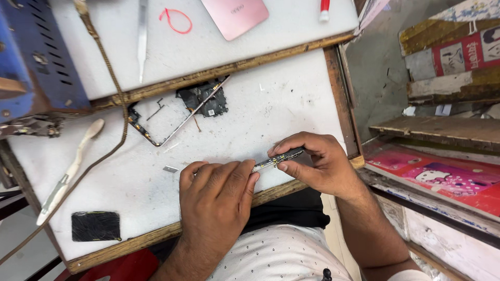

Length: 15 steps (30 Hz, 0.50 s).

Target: The person disassembles a black smartphone, removes the back cover and internal components, and uses tweezers to adjust small parts. They repeatedly open and close the device, inspecting the screen and internal layout throughout the process.

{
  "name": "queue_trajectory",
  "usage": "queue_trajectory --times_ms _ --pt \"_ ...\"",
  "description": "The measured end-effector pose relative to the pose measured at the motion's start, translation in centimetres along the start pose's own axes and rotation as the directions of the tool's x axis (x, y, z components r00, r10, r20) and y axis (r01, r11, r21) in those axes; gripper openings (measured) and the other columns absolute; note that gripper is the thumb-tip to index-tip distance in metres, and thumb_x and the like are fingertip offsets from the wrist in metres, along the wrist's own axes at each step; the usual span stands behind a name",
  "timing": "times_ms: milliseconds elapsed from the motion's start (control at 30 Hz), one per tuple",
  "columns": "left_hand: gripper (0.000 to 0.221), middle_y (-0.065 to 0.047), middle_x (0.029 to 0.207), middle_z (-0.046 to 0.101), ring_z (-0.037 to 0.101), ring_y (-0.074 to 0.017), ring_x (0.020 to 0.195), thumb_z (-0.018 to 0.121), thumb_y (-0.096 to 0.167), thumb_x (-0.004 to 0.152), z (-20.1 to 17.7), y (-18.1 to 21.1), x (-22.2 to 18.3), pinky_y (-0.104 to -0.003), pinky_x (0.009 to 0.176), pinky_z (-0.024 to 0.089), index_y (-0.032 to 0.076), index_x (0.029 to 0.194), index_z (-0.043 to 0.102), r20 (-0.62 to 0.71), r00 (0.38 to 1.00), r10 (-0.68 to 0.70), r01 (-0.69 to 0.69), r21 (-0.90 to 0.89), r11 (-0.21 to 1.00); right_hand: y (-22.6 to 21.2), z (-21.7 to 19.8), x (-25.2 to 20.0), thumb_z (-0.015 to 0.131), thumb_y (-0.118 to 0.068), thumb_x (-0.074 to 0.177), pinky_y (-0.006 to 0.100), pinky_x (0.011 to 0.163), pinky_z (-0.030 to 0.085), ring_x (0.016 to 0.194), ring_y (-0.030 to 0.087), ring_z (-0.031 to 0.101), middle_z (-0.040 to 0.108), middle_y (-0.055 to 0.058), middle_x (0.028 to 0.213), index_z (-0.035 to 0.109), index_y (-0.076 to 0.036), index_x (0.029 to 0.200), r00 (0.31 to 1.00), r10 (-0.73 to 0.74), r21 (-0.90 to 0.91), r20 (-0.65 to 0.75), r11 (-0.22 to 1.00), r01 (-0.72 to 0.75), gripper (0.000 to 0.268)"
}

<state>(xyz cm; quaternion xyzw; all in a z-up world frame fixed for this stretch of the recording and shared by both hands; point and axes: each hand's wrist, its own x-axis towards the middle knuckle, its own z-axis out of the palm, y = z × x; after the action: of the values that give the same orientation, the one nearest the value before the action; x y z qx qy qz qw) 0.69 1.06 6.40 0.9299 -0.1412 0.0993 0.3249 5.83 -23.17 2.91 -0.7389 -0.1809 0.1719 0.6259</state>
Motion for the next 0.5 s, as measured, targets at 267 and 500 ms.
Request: queue_trajectory --times_ms 267,500 --pt "0.029 -0.003 0.102 0.071 0.064 -0.0191 0.092 0.080 0.022 0.092 0.5 0.5 -0.4 -0.046 0.096 0.045 0.008 0.116 0.072 0.034 0.999 -0.008 0.007 0.008 1.000 1.0 0.1 -0.7 0.079 -0.010 0.092 0.034 0.092 0.067 0.109 0.023 0.077 0.078 0.012 0.109 0.071 -0.005 0.109 0.999 0.023 -0.020 -0.025 1.000 -0.023 0.019" --pt "0.026 -0.002 0.100 0.071 0.063 -0.0174 0.090 0.080 0.022 0.092 0.6 0.9 -0.6 -0.046 0.096 0.045 0.008 0.114 0.073 0.042 0.999 -0.019 0.017 0.032 0.999 1.7 0.4 -1.1 0.080 -0.013 0.090 0.033 0.088 0.070 0.109 0.023 0.076 0.075 0.014 0.113 0.070 -0.007 0.106 0.990 -0.136 -0.216 -0.045 0.969 0.123 0.019"
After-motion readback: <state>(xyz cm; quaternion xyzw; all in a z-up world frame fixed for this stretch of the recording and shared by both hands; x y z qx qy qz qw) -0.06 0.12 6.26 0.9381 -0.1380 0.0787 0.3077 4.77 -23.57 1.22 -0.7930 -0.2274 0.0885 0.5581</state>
